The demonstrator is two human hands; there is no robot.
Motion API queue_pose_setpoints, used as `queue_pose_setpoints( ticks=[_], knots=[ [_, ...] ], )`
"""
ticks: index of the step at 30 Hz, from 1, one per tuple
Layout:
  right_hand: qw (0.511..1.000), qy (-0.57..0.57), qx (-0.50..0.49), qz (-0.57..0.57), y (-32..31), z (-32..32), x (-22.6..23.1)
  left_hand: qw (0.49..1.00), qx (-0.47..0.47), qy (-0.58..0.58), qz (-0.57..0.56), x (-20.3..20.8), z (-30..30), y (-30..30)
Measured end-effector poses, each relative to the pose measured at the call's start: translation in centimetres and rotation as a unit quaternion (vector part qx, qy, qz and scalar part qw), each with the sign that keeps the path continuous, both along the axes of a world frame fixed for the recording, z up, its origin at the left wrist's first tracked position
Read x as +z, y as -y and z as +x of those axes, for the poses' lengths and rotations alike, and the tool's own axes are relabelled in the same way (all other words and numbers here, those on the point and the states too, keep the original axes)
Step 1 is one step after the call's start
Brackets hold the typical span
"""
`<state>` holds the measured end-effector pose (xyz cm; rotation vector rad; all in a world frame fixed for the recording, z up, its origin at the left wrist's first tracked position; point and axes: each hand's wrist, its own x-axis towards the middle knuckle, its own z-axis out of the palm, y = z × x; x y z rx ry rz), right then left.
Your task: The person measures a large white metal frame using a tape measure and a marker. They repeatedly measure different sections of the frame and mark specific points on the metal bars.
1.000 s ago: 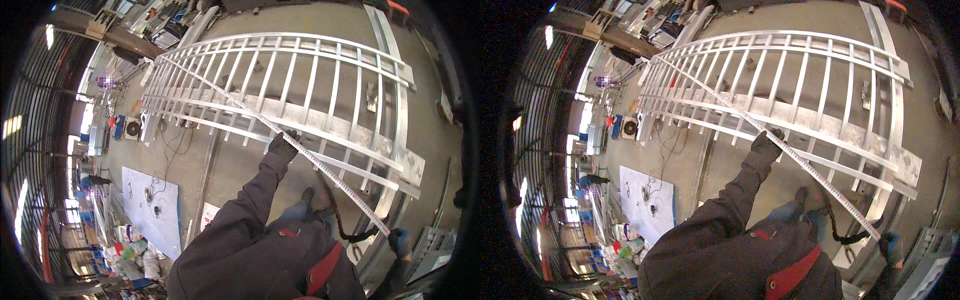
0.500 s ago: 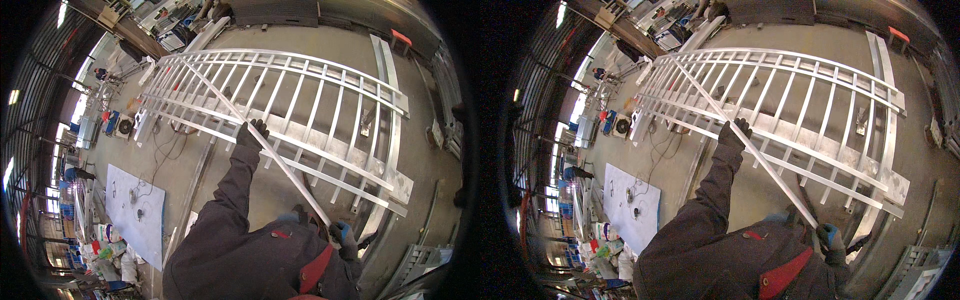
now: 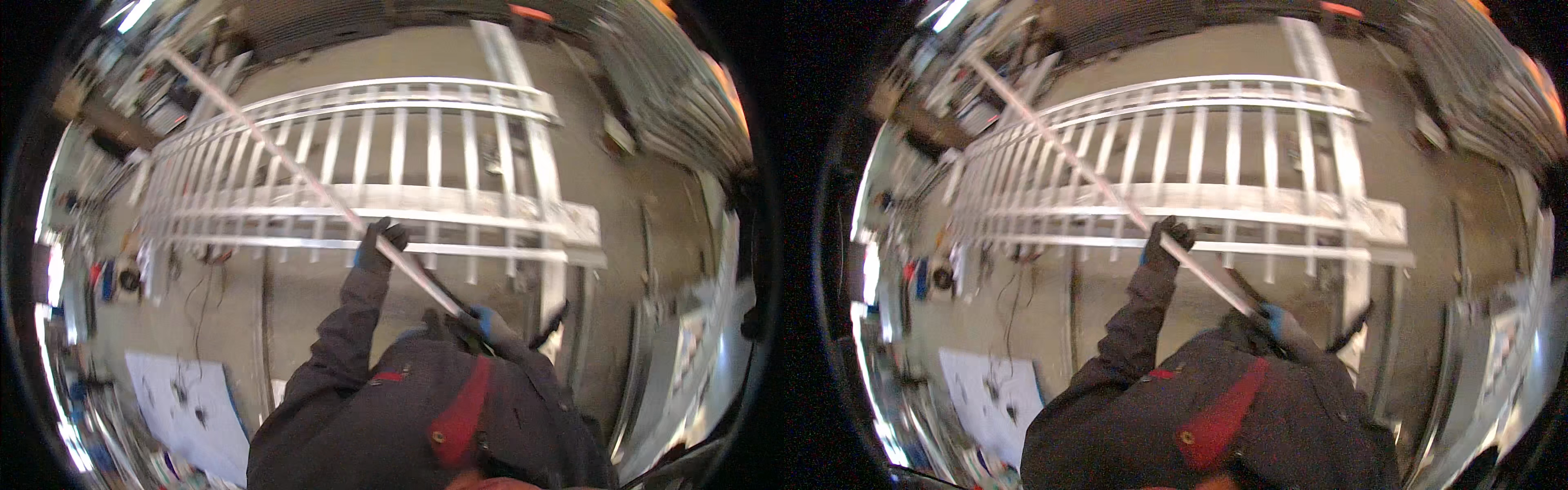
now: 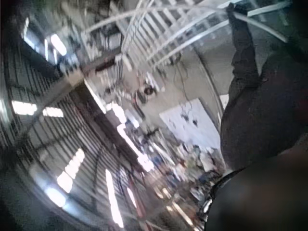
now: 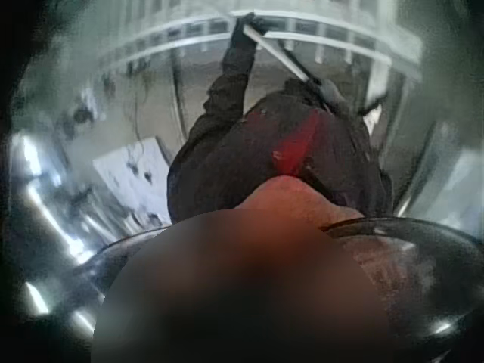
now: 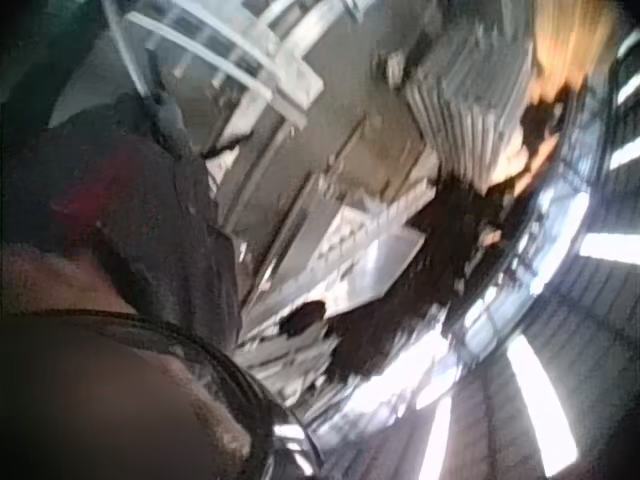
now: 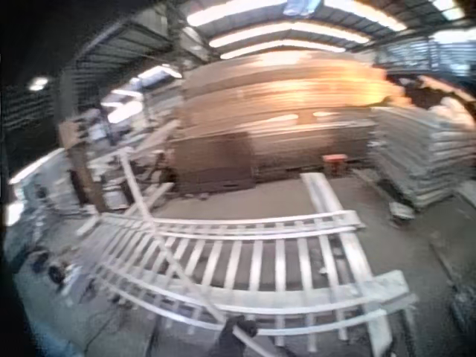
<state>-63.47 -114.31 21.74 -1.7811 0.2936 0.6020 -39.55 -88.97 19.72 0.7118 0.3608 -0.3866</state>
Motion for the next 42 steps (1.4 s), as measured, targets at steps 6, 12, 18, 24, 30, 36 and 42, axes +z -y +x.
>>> queue_pose_setpoints(
  ticks=[6,12,18,24,30,36,42],
  knots=[
    [0.980,0.063,-0.126,0.142,-1.0,1.5,0.1,0.917,-0.281,0.219,0.182,-0.2,-12.8,7.2],
    [0.972,0.109,-0.076,0.196,-2.5,1.3,4.7,0.906,-0.253,0.171,0.292,1.8,-15.0,7.1],
    [0.974,0.121,0.171,-0.084,-1.6,2.7,8.1,0.937,-0.199,0.106,0.268,3.8,-15.8,0.6],
    [0.966,0.250,0.006,0.068,-0.1,8.6,9.2,0.870,-0.340,0.034,0.355,7.0,-18.6,-7.6],
    [0.803,0.228,-0.162,0.526,-3.7,18.9,7.9,0.832,-0.429,0.061,0.346,4.8,-20.3,-15.7],
    [0.726,0.169,-0.272,0.608,-7.8,23.2,6.0,0.806,-0.499,0.051,0.313,-1.9,-17.7,-27.4],
    [0.825,0.132,-0.309,0.454,-19.2,22.5,4.4,0.745,-0.540,0.039,0.389,-2.9,-11.4,-33.7]
  ],
)
